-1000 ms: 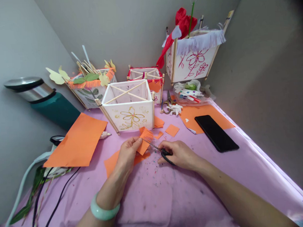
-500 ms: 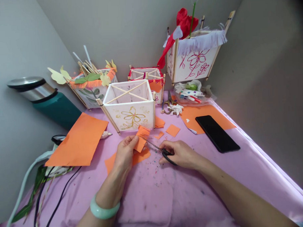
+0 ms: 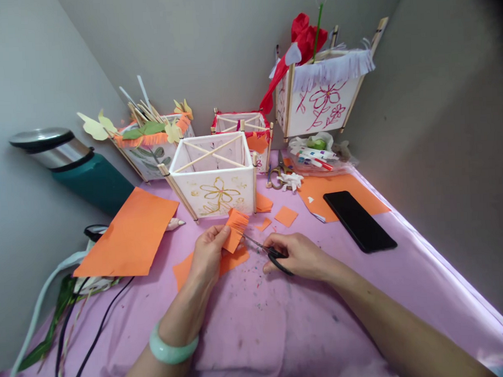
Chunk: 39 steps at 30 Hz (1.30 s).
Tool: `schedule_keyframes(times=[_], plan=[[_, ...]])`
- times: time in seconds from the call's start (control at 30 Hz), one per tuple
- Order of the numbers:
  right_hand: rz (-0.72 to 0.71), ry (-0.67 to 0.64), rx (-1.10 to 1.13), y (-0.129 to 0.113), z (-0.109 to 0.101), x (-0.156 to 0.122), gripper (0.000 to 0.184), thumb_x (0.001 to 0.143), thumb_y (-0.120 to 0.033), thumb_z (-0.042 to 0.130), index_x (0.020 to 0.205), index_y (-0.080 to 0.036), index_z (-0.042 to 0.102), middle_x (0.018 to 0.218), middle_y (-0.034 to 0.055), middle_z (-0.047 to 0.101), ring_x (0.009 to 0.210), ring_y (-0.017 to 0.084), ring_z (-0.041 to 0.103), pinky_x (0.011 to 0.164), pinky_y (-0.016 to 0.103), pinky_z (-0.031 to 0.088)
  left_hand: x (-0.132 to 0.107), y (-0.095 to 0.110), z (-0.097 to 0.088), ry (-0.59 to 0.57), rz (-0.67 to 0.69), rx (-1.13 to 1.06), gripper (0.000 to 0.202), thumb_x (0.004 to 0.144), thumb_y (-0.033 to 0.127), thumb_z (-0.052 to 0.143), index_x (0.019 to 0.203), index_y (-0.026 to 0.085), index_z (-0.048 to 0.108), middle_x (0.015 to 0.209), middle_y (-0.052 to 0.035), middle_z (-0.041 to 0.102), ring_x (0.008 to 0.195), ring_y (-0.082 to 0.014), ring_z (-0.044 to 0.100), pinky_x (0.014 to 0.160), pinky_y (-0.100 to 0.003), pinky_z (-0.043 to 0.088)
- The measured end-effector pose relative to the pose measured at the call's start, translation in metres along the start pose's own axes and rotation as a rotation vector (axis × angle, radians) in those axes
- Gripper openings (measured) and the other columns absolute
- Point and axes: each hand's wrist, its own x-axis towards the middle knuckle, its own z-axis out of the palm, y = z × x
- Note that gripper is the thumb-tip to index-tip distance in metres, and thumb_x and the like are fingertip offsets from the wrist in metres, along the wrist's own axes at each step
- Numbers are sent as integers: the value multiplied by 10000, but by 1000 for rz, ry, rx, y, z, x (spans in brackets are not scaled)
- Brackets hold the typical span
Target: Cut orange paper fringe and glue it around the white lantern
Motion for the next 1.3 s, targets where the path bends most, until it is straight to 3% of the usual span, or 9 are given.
schedule_keyframes(times=[0.43, 0.93, 1.3], plan=[[4, 32, -39, 0, 3, 1, 324, 678, -446, 767, 856, -210, 633, 610, -73, 524, 561, 85, 457, 529, 196, 291, -1, 0, 1, -15, -23, -4, 315, 675, 369, 749, 773, 101, 615, 655, -70, 690, 567, -150, 629, 602, -279, 522], [6, 59, -65, 0, 4, 1, 326, 684, -470, 746, 853, -213, 638, 604, -61, 524, 555, 92, 450, 518, 196, 278, -3, 2, 1, -62, -78, 39, 274, 715, 352, 713, 789, 102, 630, 670, -75, 695, 599, -170, 653, 637, -327, 557], [-9, 57, -55, 0, 4, 3, 301, 686, -420, 763, 855, -205, 635, 617, -61, 533, 565, 90, 461, 535, 195, 291, -4, 2, 3, -91, -67, 31, 274, 720, 353, 709, 774, 94, 636, 644, -76, 683, 564, -155, 634, 612, -303, 545]])
